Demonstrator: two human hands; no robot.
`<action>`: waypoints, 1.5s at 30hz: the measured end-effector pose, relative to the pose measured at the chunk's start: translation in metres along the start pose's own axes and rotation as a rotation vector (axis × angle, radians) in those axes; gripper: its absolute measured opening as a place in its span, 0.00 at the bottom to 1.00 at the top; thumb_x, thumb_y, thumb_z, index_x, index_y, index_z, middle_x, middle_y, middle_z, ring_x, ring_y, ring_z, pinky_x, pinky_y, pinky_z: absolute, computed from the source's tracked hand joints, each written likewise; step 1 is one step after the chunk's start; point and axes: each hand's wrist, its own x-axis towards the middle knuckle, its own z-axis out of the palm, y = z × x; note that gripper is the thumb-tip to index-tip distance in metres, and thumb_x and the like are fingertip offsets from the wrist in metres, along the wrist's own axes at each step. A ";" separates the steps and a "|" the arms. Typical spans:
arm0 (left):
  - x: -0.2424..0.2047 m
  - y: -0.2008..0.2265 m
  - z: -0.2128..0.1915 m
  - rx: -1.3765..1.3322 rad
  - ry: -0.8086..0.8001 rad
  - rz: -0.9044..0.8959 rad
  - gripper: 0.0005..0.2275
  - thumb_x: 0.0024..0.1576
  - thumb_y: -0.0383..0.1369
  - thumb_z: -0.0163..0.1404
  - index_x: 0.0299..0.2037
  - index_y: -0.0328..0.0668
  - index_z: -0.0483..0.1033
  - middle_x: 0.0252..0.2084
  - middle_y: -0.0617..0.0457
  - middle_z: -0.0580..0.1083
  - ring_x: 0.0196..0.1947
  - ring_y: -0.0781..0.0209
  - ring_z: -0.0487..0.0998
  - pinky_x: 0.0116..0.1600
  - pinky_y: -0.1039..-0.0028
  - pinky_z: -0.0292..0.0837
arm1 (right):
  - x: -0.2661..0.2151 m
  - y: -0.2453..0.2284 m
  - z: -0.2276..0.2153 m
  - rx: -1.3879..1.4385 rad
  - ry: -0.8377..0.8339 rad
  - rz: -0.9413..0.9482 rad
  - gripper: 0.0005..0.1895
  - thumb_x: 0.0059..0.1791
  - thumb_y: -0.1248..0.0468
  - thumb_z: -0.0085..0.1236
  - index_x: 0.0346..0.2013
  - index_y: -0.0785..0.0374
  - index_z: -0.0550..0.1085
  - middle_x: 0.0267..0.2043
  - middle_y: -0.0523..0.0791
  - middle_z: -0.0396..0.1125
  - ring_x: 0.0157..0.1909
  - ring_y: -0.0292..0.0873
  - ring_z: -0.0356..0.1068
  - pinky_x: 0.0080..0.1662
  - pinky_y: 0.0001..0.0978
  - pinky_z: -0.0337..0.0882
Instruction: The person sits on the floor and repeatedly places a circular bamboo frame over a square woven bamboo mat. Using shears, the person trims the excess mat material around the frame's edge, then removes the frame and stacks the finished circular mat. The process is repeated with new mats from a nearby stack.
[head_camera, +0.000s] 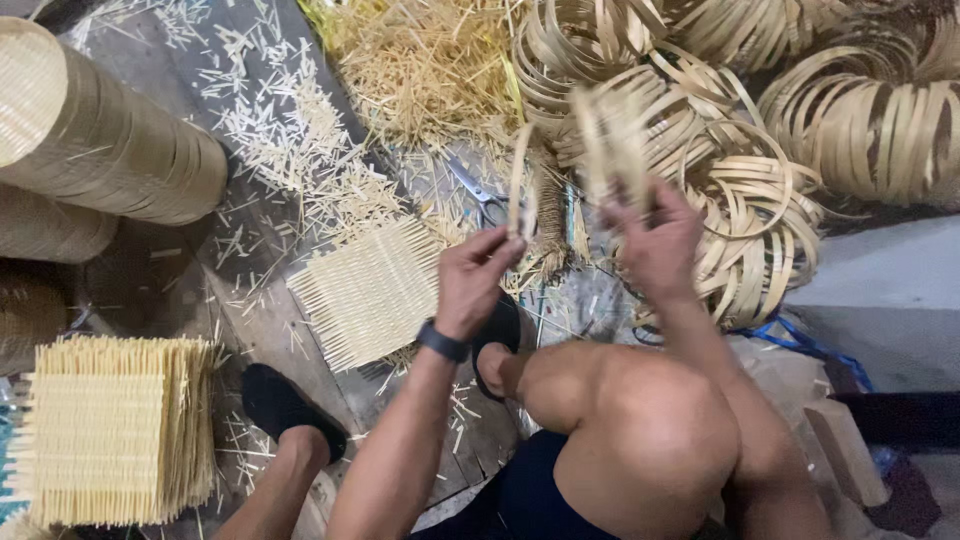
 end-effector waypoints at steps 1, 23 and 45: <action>-0.002 0.006 -0.006 -0.075 -0.015 0.022 0.11 0.62 0.30 0.57 0.54 0.40 0.82 0.43 0.45 0.82 0.38 0.61 0.82 0.43 0.72 0.83 | 0.008 0.017 -0.022 -0.212 0.067 -0.069 0.08 0.53 0.67 0.64 0.46 0.57 0.79 0.43 0.44 0.75 0.38 0.40 0.74 0.37 0.33 0.76; -0.028 0.054 -0.077 -0.600 0.036 -0.387 0.12 0.64 0.35 0.52 0.48 0.31 0.79 0.26 0.58 0.71 0.21 0.73 0.64 0.24 0.83 0.54 | 0.016 -0.076 0.094 -0.522 -0.782 -0.994 0.10 0.51 0.59 0.68 0.41 0.60 0.77 0.39 0.45 0.70 0.42 0.47 0.71 0.41 0.40 0.74; -0.040 0.015 -0.180 -1.223 0.441 0.160 0.15 0.66 0.45 0.50 0.40 0.40 0.72 0.28 0.57 0.67 0.26 0.66 0.65 0.35 0.73 0.60 | 0.030 -0.058 0.186 0.338 -0.682 0.432 0.25 0.55 0.45 0.49 0.41 0.66 0.76 0.31 0.45 0.69 0.30 0.39 0.71 0.36 0.35 0.77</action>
